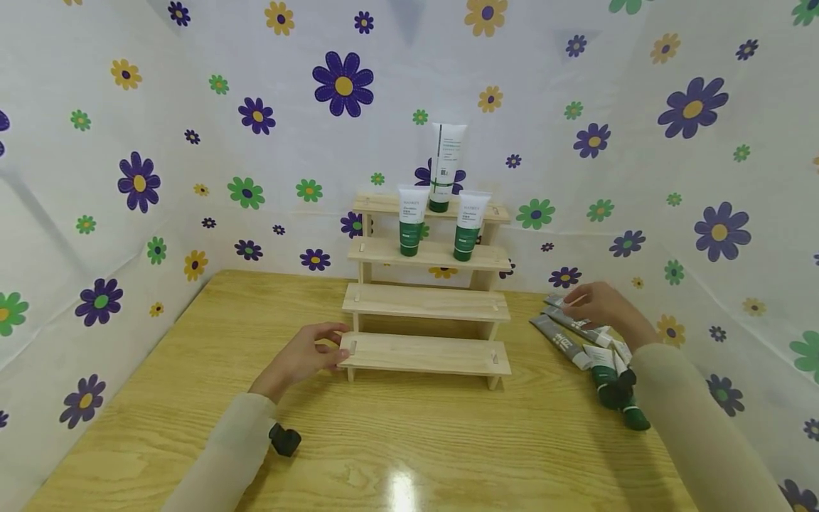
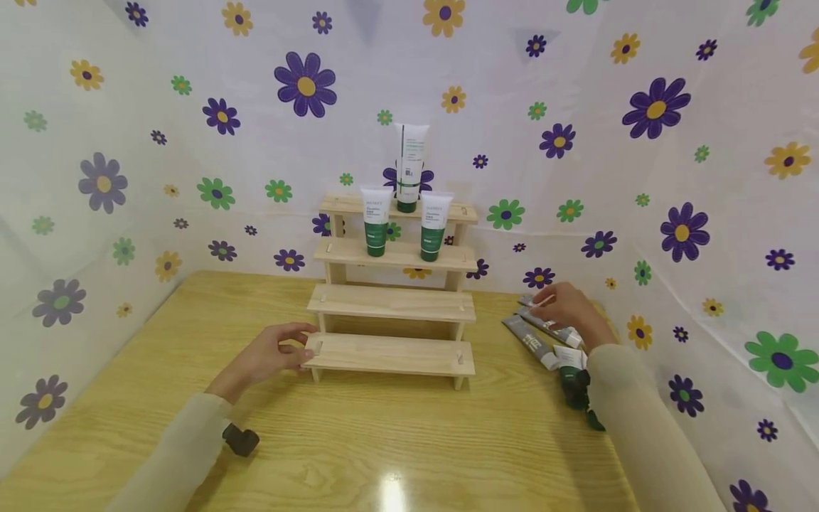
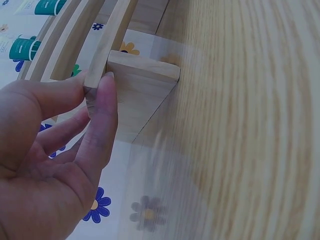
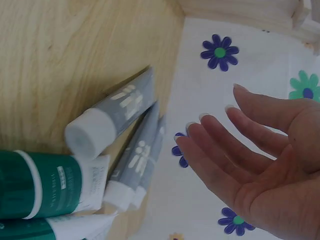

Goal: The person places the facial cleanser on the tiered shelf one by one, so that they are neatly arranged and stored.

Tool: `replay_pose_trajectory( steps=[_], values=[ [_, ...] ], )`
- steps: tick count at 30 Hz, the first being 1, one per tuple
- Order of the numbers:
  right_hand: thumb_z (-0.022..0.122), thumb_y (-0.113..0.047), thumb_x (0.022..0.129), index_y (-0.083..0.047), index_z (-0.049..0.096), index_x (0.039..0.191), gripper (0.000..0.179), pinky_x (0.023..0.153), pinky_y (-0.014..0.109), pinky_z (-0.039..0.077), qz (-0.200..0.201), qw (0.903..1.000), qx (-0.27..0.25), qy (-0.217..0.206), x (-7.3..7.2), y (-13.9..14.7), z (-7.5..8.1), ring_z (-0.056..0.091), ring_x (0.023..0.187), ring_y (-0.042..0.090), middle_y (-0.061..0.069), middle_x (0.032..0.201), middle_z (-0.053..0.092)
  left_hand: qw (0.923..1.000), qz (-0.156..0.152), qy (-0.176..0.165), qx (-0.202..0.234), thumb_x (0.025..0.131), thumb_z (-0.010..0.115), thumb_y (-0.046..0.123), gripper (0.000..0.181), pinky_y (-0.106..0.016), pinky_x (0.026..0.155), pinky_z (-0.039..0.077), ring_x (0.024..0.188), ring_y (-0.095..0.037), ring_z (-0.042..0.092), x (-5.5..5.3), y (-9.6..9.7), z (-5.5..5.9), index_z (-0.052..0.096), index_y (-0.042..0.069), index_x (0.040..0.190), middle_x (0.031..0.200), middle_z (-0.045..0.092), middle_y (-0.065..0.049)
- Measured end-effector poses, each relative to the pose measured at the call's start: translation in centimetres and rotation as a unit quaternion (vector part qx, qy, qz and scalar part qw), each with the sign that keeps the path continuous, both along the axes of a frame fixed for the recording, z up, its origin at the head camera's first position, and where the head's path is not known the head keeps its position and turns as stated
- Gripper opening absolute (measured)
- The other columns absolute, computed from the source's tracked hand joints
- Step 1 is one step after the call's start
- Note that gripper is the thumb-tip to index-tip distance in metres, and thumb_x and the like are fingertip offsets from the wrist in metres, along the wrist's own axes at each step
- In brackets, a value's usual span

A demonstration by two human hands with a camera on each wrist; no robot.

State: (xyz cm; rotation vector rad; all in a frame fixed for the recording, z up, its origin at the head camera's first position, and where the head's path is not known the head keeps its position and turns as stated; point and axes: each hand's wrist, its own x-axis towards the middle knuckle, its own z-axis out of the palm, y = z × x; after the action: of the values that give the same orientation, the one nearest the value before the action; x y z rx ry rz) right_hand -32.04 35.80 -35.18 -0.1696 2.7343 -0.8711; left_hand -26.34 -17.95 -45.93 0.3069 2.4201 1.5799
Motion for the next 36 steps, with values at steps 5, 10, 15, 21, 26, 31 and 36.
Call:
replay_pose_trajectory(
  steps=[5,10,15,21,26,31,36],
  values=[
    [0.065,-0.010,0.099,0.021,0.052,0.129,0.045,0.085,0.048,0.065,0.000,0.9998,0.012,-0.015,-0.1,1.3,-1.4,0.070,0.103,0.042,0.040,0.123,0.062,1.0000,0.002,-0.003,-0.002,0.099,0.069,0.008,0.049,-0.037,0.080,0.066,0.087,-0.017,0.069,0.0,0.1,0.1,0.053,0.004,0.145,0.128,0.057,-0.023],
    [0.069,-0.008,0.095,0.018,0.057,0.126,0.042,0.082,0.044,0.066,-0.020,0.9994,0.026,-0.013,-0.2,1.8,-2.5,0.072,0.090,0.028,0.037,0.120,0.066,1.0000,0.004,-0.006,-0.002,0.099,0.069,0.008,0.049,-0.037,0.081,0.066,0.088,-0.017,0.069,0.0,0.0,0.0,0.054,0.004,0.145,0.129,0.057,-0.023],
    [0.074,-0.004,0.090,0.017,0.062,0.118,0.038,0.076,0.041,0.066,-0.011,0.9993,0.036,-0.001,-0.2,2.1,-3.5,0.072,0.082,0.021,0.035,0.114,0.070,1.0000,0.002,-0.001,-0.002,0.098,0.069,0.007,0.049,-0.037,0.080,0.066,0.088,-0.018,0.070,-0.1,0.1,-0.1,0.054,0.004,0.145,0.127,0.057,-0.023],
    [0.075,0.001,0.087,0.020,0.060,0.118,0.039,0.082,0.045,0.065,-0.005,0.9992,0.032,-0.023,-0.1,2.0,-4.5,0.071,0.089,0.027,0.037,0.114,0.067,1.0000,-0.003,0.006,-0.002,0.099,0.068,0.007,0.049,-0.036,0.079,0.066,0.089,-0.018,0.070,0.0,-0.2,-0.1,0.053,0.004,0.145,0.128,0.057,-0.024],
    [0.077,0.004,0.083,0.021,0.060,0.118,0.042,0.078,0.038,0.065,-0.001,0.9986,0.049,-0.021,-0.2,2.1,-5.0,0.071,0.086,0.024,0.036,0.109,0.069,0.9999,-0.008,0.010,-0.003,0.099,0.068,0.008,0.050,-0.038,0.080,0.066,0.089,-0.017,0.070,0.1,0.0,0.2,0.052,0.002,0.146,0.129,0.056,-0.025],
    [0.081,0.000,0.082,0.019,0.062,0.117,0.044,0.075,0.037,0.064,0.003,0.9970,0.074,-0.023,-0.2,2.1,-5.4,0.072,0.084,0.024,0.035,0.108,0.071,0.9999,-0.011,0.013,0.001,0.099,0.068,0.008,0.051,-0.040,0.080,0.066,0.089,-0.017,0.070,0.2,0.1,0.3,0.051,0.001,0.146,0.129,0.057,-0.025],
    [0.083,-0.005,0.083,0.019,0.063,0.115,0.044,0.074,0.036,0.063,0.014,0.9961,0.084,-0.023,0.0,1.8,-5.4,0.071,0.083,0.024,0.033,0.105,0.071,0.9999,-0.008,0.011,0.002,0.099,0.068,0.007,0.050,-0.040,0.080,0.066,0.089,-0.018,0.069,0.2,0.1,0.3,0.052,0.001,0.146,0.129,0.057,-0.025]
  ],
)
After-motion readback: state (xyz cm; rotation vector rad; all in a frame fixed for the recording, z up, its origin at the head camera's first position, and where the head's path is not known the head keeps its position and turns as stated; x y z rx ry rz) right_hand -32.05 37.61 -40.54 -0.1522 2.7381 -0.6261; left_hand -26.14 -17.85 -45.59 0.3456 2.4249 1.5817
